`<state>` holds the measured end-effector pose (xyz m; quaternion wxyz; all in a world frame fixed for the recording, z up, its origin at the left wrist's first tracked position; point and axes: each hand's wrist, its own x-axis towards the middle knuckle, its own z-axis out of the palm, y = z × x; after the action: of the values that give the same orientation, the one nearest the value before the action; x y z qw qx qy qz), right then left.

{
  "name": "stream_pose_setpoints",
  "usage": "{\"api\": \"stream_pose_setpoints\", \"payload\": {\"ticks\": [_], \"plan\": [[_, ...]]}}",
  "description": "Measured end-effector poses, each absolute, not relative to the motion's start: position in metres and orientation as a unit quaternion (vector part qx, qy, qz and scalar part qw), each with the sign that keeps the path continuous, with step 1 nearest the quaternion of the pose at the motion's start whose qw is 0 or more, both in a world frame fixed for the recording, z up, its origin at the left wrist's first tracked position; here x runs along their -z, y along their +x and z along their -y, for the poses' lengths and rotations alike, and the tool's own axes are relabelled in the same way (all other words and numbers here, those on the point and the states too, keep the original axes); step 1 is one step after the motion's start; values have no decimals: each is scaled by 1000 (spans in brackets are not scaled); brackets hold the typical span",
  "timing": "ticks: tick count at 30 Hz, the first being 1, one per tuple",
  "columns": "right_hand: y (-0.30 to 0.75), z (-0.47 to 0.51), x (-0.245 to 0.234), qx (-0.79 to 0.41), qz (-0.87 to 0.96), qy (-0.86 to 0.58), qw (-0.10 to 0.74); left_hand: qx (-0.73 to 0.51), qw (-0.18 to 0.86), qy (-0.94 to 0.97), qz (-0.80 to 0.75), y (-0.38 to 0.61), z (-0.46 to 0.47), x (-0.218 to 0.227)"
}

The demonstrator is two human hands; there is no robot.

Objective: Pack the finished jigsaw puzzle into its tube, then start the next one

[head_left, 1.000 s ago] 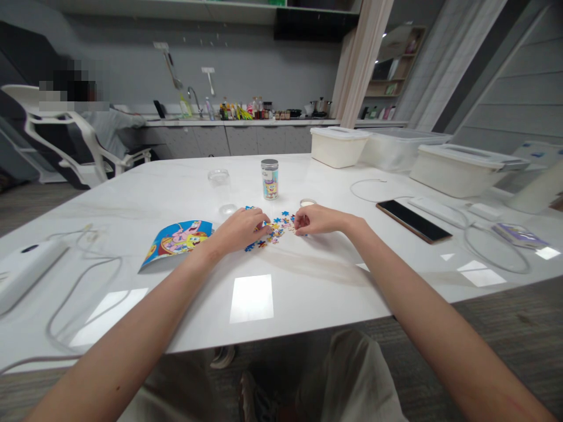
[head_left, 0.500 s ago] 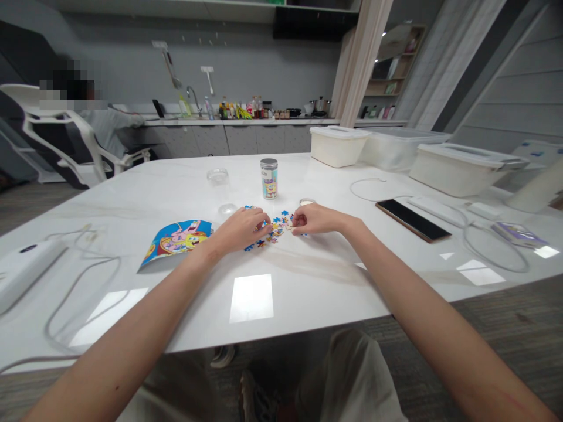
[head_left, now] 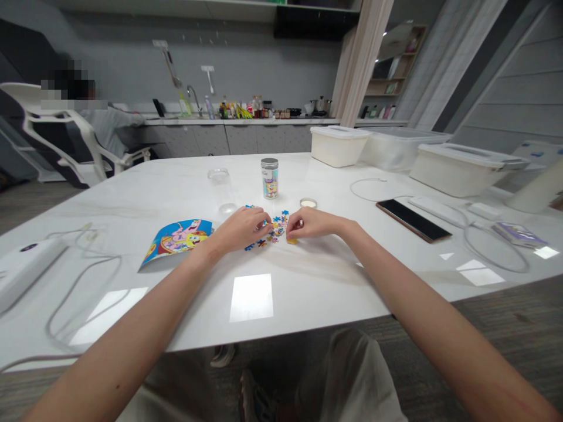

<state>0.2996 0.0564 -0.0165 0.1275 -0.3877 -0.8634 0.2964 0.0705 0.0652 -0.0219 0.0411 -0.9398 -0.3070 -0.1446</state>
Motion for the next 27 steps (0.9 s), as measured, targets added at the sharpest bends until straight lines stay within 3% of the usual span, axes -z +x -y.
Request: {"api": "stream_pose_setpoints", "payload": {"ticks": [8, 17, 21, 24, 27], "plan": [[305, -67, 26, -191, 856, -449, 171, 133, 54, -942, 304, 70, -69, 25], [309, -75, 34, -143, 880, -428, 149, 127, 57, -945, 297, 70, -68, 25], [305, -71, 28, -99, 884, -414, 193, 131, 55, -944, 297, 70, -68, 25], [302, -67, 23, -137, 863, -424, 237, 133, 53, -943, 299, 70, -68, 25], [299, -64, 22, -196, 868, -412, 195, 133, 53, -943, 301, 70, -68, 25]]}}
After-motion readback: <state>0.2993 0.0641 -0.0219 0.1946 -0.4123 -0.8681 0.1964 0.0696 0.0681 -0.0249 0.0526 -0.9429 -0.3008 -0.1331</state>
